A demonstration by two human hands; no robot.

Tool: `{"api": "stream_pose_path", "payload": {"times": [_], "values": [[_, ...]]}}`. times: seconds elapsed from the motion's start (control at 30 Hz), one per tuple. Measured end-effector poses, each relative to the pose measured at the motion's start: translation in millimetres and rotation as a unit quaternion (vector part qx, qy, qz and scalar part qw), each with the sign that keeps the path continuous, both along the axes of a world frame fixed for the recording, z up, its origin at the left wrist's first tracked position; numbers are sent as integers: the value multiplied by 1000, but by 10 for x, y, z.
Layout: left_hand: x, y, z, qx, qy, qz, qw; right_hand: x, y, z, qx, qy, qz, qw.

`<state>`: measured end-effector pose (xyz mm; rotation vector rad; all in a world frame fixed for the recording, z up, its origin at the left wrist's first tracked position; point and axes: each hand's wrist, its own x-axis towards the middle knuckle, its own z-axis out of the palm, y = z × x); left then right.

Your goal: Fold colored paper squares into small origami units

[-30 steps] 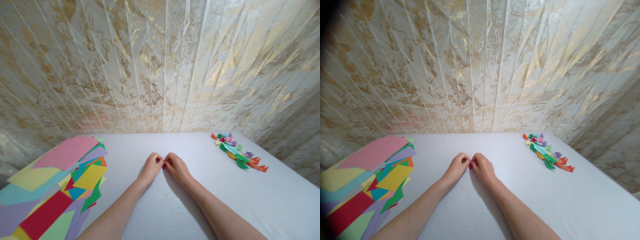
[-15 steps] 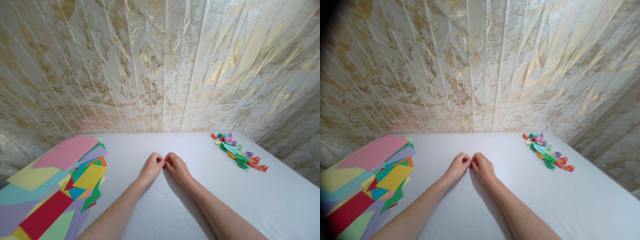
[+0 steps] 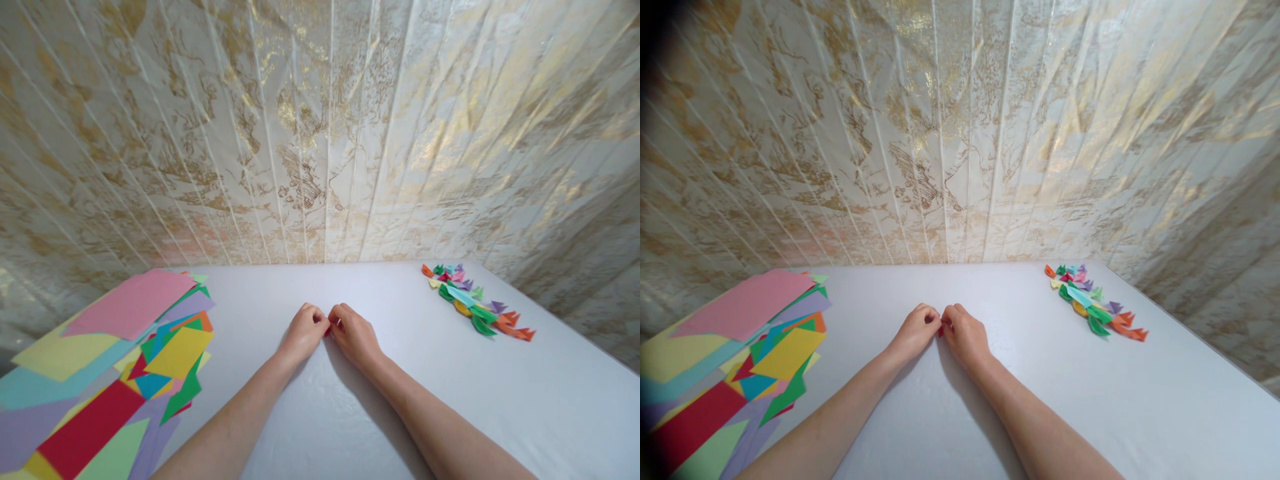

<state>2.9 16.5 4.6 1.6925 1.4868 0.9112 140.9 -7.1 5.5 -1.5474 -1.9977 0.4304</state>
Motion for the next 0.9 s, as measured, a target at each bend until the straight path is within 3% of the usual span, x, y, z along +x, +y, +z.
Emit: {"api": "stream_pose_path", "payload": {"times": [0.67,0.9], "values": [[-53,86,-25,11,15,-17,1000,44,36,-43,-31,62,5,998],[-88,82,-109,35,7,-20,999,60,56,-65,-35,86,16,996]]}}
